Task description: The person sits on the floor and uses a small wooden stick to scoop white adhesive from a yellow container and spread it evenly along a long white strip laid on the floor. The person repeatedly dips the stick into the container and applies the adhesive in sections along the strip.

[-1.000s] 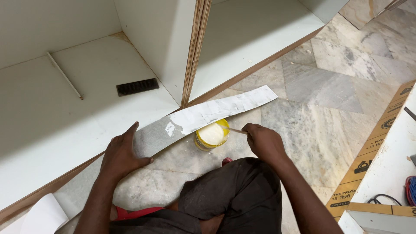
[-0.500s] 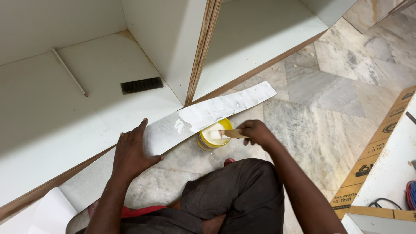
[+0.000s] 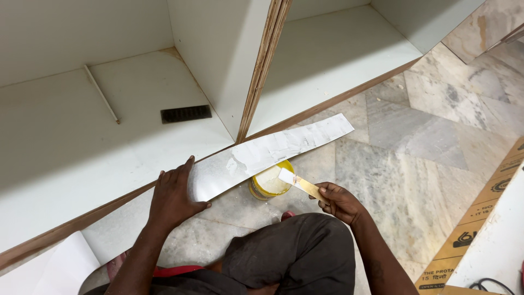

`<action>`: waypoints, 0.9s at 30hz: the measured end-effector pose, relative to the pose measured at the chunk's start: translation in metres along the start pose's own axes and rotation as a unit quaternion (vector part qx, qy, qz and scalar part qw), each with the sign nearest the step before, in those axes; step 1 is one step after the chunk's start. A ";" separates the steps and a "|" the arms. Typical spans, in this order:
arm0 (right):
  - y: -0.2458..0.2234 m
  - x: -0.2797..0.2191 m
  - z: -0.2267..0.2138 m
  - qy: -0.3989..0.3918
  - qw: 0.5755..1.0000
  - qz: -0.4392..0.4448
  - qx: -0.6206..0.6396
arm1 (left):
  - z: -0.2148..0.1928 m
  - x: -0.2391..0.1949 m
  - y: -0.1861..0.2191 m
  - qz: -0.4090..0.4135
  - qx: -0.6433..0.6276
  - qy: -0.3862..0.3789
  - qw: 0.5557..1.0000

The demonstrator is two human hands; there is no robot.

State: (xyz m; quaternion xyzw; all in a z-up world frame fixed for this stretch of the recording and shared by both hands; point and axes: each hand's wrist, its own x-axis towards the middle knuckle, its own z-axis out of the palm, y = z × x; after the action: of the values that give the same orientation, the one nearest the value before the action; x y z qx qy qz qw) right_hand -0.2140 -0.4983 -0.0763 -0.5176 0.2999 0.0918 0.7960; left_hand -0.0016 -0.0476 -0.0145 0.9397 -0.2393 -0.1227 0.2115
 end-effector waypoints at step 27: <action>0.055 -0.062 0.266 0.105 0.760 -0.244 -0.593 | 0.005 -0.010 -0.003 0.060 -0.026 0.058 0.996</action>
State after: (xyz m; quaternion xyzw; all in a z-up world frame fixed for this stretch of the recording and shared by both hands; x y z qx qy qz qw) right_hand -0.1868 -0.2298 -0.0075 -0.9483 0.1312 -0.0012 0.2891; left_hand -0.0104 -0.0419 -0.0194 0.9232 -0.2793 -0.0614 0.2567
